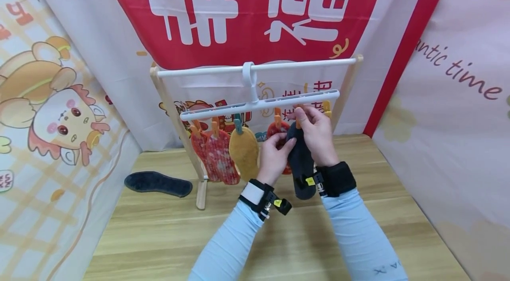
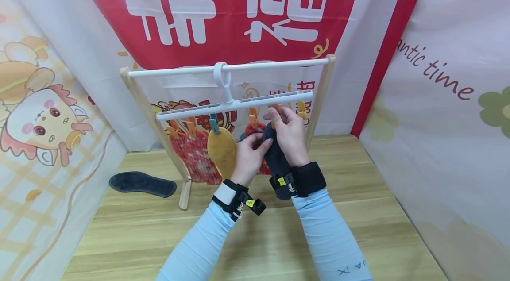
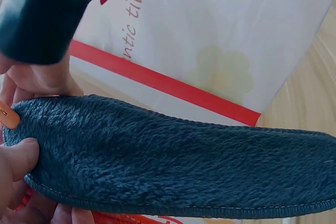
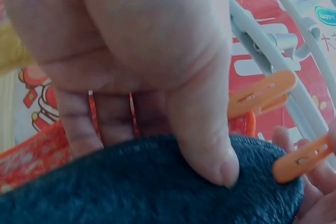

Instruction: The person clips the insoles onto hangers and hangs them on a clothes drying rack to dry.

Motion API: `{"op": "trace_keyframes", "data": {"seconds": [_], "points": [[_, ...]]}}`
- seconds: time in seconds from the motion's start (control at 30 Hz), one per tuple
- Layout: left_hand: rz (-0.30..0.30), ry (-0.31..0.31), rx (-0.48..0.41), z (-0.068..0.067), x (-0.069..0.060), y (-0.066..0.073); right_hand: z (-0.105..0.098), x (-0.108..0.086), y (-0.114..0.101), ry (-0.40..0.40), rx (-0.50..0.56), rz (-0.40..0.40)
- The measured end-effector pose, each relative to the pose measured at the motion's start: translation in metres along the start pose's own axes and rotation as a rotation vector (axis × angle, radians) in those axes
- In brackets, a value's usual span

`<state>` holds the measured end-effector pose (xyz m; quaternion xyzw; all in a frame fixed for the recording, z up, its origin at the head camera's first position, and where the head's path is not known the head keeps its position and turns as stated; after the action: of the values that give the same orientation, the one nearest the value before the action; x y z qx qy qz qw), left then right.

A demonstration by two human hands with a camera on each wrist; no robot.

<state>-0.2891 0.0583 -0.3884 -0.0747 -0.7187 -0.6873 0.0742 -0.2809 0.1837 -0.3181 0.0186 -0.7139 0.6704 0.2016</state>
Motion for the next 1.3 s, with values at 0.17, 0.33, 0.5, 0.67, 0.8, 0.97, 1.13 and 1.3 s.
{"op": "trace_keyframes", "data": {"seconds": [0.17,0.33,0.5,0.67,0.8,0.97,1.13,1.3], "points": [[0.017,-0.004,-0.003,-0.001,0.001,0.000,-0.001,-0.001,-0.001,-0.034,-0.025,-0.029],[0.008,-0.026,0.022,-0.003,-0.001,-0.001,-0.003,-0.001,0.000,-0.047,-0.090,-0.047],[-0.023,-0.037,0.052,-0.006,-0.002,-0.004,-0.008,-0.003,0.008,-0.040,-0.240,-0.063],[-0.038,-0.051,0.085,-0.008,-0.003,-0.008,-0.014,-0.004,0.020,-0.038,-0.334,-0.118],[-0.041,-0.058,0.106,-0.010,-0.003,-0.014,-0.020,-0.008,0.029,-0.058,-0.365,-0.111],[-0.038,-0.075,0.099,-0.013,-0.005,-0.020,-0.030,-0.016,0.045,-0.092,-0.402,-0.078],[-0.045,-0.101,0.103,-0.017,-0.007,-0.026,-0.043,-0.025,0.062,-0.122,-0.446,-0.033],[-0.062,-0.110,0.145,-0.028,-0.011,-0.033,-0.060,-0.036,0.080,-0.128,-0.444,0.036]]}}
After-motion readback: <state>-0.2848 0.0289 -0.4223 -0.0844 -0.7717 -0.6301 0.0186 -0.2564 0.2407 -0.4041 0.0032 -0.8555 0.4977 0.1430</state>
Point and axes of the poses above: each hand's wrist, its own x-axis towards the middle knuckle, its own z-axis out of the palm, y = z × x, the point moved 4 cm from there along x, towards the middle knuckle, and after that the axes turned 5 degrees about y, right-handed, at the moved point
